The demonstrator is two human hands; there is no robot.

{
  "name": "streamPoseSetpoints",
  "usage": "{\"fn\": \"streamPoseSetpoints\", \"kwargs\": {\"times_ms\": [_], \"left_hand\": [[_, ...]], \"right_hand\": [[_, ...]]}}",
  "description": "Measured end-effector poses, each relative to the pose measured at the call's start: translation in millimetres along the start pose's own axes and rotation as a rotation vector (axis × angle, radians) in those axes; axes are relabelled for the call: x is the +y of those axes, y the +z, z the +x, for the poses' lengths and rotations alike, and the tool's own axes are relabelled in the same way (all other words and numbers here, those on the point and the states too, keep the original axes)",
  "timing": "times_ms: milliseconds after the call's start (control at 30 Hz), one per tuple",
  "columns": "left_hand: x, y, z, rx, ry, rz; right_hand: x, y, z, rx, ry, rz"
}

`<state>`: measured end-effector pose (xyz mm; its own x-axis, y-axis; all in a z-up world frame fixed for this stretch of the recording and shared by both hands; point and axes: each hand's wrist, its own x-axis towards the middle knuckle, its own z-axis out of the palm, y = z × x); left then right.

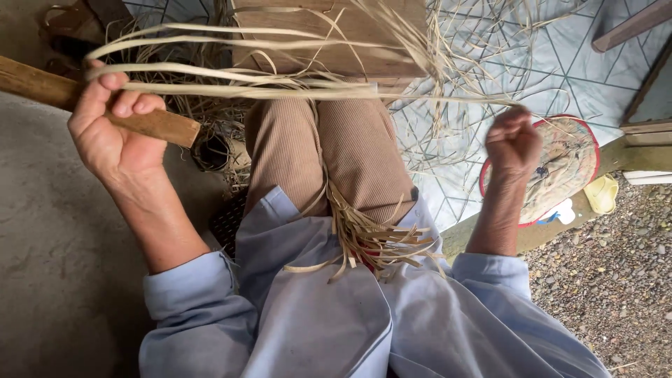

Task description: Weaving thin bamboo strips together to create a structured mat or basket, using a wooden tool to assist in the process.

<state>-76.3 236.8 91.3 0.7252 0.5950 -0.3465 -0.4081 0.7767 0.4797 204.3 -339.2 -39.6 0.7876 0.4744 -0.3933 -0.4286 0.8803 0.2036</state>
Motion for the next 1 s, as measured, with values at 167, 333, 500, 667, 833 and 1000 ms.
{"fn": "streamPoseSetpoints", "kwargs": {"times_ms": [167, 333, 500, 667, 833, 1000], "left_hand": [[-29, 6, 4, -0.08, -0.02, 0.004], [-83, 52, -20, -0.12, 0.034, 0.299], [-104, 99, -64, -0.24, 0.047, 0.916], [-147, 91, -87, -0.283, 0.06, 1.064], [-172, 92, -106, -0.588, -0.154, 1.217], [-161, 91, -112, -0.488, -0.415, 1.227]], "right_hand": [[-85, 13, 8, 0.125, -0.567, -0.131], [-2, 52, -10, 0.053, -0.755, -0.773], [69, 78, -24, 0.07, -0.944, -2.67], [198, 111, -54, -0.326, -0.011, -1.825], [258, 74, -29, -0.501, 0.532, -1.031], [200, 70, 5, -0.316, 0.592, -0.471]]}}
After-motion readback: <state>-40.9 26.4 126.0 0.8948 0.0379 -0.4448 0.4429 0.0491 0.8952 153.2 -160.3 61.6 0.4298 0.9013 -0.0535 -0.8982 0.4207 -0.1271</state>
